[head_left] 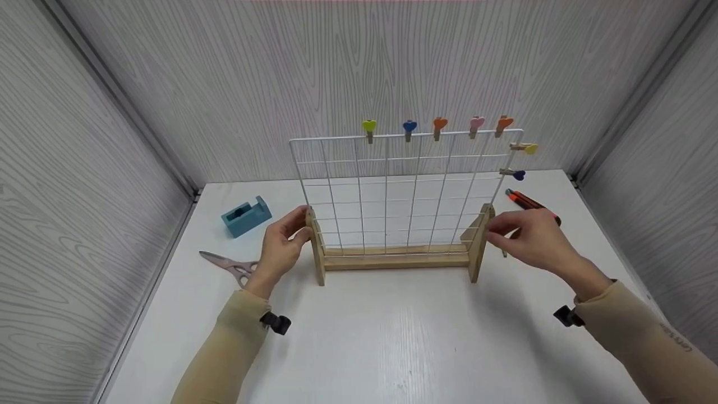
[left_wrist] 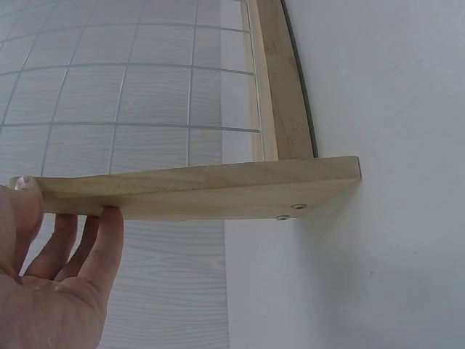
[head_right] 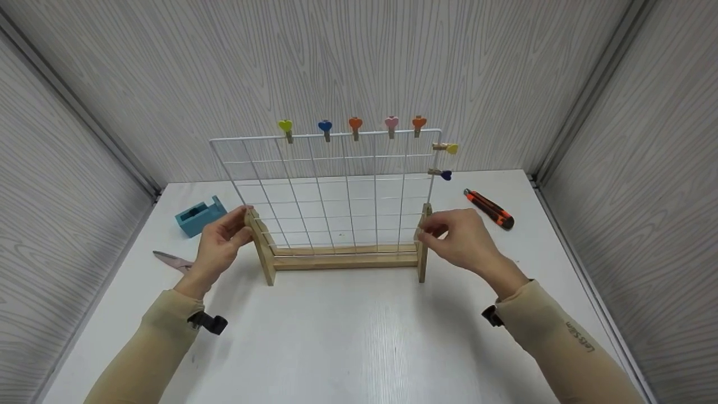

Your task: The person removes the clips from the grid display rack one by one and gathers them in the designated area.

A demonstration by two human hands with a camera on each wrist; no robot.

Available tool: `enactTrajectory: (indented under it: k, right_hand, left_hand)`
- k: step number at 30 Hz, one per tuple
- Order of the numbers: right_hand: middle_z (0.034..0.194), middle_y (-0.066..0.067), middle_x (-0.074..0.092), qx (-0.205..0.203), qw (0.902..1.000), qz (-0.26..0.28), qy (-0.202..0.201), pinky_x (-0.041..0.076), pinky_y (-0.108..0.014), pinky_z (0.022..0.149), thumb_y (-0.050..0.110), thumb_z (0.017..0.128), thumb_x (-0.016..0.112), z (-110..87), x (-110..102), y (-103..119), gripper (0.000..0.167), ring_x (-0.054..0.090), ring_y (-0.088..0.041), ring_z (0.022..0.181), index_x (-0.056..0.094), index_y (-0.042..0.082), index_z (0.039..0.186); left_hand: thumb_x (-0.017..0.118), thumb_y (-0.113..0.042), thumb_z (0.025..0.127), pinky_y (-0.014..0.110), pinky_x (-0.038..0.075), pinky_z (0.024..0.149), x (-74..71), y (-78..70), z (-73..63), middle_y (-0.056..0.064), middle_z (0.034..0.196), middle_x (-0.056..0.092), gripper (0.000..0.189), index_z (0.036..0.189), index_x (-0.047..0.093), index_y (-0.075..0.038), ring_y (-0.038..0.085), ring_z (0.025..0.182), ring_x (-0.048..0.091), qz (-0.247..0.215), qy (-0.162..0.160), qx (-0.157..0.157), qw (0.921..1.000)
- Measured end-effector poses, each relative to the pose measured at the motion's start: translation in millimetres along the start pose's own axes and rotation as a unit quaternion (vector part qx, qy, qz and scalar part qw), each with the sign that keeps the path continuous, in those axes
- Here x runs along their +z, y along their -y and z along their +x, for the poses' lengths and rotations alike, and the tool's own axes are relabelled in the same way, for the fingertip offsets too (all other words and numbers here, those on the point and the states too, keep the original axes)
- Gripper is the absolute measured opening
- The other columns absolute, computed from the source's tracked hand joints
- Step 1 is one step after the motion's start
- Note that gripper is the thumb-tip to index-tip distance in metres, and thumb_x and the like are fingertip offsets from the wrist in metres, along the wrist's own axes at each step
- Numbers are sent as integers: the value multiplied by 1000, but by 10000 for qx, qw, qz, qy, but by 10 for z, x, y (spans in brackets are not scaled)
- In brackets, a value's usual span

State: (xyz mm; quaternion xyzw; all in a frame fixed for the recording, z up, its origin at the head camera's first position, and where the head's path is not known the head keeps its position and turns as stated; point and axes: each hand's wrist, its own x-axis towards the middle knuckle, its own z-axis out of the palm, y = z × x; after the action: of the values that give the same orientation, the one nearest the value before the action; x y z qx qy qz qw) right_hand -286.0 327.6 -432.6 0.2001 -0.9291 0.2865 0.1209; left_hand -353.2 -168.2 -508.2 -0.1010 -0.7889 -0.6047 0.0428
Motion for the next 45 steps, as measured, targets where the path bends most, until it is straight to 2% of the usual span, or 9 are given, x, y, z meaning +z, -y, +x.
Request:
enactTrajectory:
  k: [5, 7, 11, 19, 26, 31, 35, 39, 45]
  right_hand:
    - [103, -1, 88, -394, 9991, 103, -123, 66, -21, 74, 7, 97, 87, 101, -50, 278, 15, 79, -13, 90, 88, 12, 111]
    - [105, -2, 88, -549, 9982, 168, -192, 66, -21, 75, 5, 96, 87, 151, -84, 381, 17, 77, -8, 89, 88, 11, 111]
    - [105, -6, 88, -897, 9948, 369, -311, 64, -12, 77, 1, 94, 88, 285, -162, 585, 19, 75, -2, 88, 88, 8, 111]
    - [106, -7, 89, -1672, 9848, 356, -303, 61, -6, 81, 2, 93, 89, 612, -286, 982, 20, 82, -22, 92, 87, 5, 112]
    - [108, -10, 89, -2315, 9717, 294, -355, 58, -4, 86, 4, 95, 87, 920, -387, 1366, 18, 83, -26, 95, 86, 3, 114]
    - [106, -12, 88, -2639, 9629, 189, -530, 57, -6, 84, 5, 97, 85, 1162, -503, 1591, 17, 83, -28, 94, 86, 2, 113]
    - [106, -12, 88, -2640, 9618, 214, -686, 57, -8, 83, 4, 98, 83, 1350, -569, 1694, 15, 83, -29, 95, 86, 1, 113]
    - [110, -13, 88, -2319, 9693, 115, -803, 54, -10, 82, 8, 99, 83, 1517, -603, 1769, 17, 83, -29, 99, 86, 2, 115]
    - [115, -13, 88, -1641, 9852, -18, -485, 63, -33, 92, 14, 101, 81, 1742, -568, 1861, 21, 82, -28, 106, 86, 3, 120]
  left_hand:
    - [62, 4, 111, 30, 63, 115, -6, 7, 6, 22, 162, 64, 56, 165, 54, -3, 39, 153, 62, 10, 3, 17, 10000]
    - [63, 4, 111, 30, 63, 115, -9, 14, 9, 22, 162, 64, 56, 165, 54, -3, 39, 153, 62, 20, 9, 14, 10000]
    - [64, 3, 111, 30, 62, 115, -7, 21, 13, 21, 162, 64, 56, 165, 54, -4, 38, 154, 62, -2, 29, 12, 10000]
    - [65, 3, 110, 31, 62, 115, 7, 33, 16, 22, 163, 63, 57, 166, 53, -3, 39, 154, 62, -75, 36, -2, 10000]
    - [62, 3, 111, 33, 61, 117, 10, 25, 14, 19, 165, 62, 58, 167, 52, -6, 37, 155, 61, 9, 46, -115, 9999]
    - [63, 3, 111, 33, 61, 117, 13, 25, 23, 20, 164, 63, 57, 167, 52, -4, 38, 154, 61, 23, 73, -57, 10000]
    - [63, 4, 111, 33, 61, 117, 6, 32, 29, 20, 163, 64, 57, 166, 53, -3, 38, 153, 62, 25, 60, -5, 10000]
    - [62, 5, 110, 32, 61, 117, -1, 37, 29, 20, 163, 64, 57, 166, 53, -3, 38, 153, 62, 16, 60, 34, 10000]
    - [62, 5, 110, 29, 63, 114, -4, 53, 23, 23, 162, 64, 55, 164, 54, -1, 40, 152, 63, -61, 11, 136, 9999]
